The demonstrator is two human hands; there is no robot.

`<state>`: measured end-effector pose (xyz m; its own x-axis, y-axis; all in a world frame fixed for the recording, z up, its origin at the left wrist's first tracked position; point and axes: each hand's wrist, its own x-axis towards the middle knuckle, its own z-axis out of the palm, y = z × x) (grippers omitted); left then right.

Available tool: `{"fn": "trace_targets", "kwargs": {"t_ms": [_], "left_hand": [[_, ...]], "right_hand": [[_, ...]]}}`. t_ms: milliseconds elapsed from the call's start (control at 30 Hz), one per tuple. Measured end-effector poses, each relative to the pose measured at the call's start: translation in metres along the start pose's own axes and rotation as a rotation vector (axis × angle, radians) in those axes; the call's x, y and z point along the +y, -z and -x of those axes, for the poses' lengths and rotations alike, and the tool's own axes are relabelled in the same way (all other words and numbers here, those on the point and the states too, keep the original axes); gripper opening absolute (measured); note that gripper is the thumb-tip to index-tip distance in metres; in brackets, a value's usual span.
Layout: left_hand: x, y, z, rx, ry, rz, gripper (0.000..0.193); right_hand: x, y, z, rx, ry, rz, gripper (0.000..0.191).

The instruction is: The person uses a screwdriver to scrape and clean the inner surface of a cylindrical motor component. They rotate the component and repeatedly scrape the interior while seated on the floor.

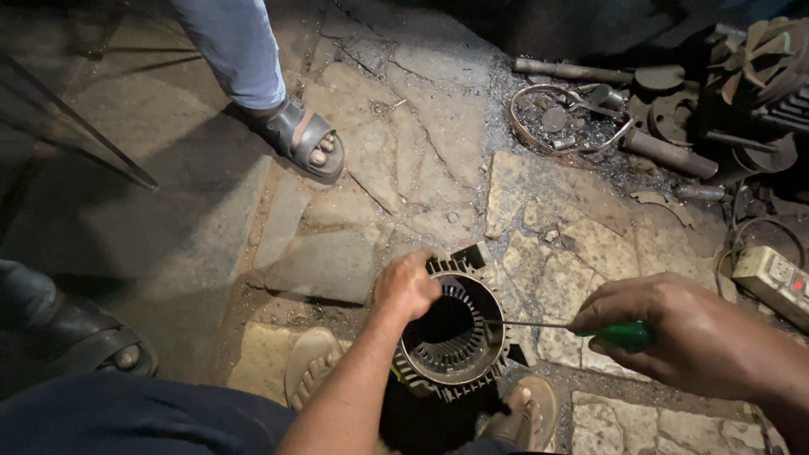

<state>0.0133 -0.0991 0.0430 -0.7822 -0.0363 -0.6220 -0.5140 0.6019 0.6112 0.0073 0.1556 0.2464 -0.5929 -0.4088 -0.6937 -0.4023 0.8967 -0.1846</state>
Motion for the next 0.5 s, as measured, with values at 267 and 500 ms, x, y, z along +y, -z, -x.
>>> {"fn": "trace_targets", "kwargs": {"t_ms": [267, 500], "left_hand": [[-0.003, -0.002, -0.002, 0.063, -0.055, -0.021, 0.066], [-0.009, -0.004, -0.005, 0.145, -0.127, -0.016, 0.061]], "right_hand": [[0.011, -0.008, -0.007, 0.072, 0.259, 0.01, 0.03], [0.009, -0.002, -0.014, -0.051, 0.051, -0.145, 0.031]]}}
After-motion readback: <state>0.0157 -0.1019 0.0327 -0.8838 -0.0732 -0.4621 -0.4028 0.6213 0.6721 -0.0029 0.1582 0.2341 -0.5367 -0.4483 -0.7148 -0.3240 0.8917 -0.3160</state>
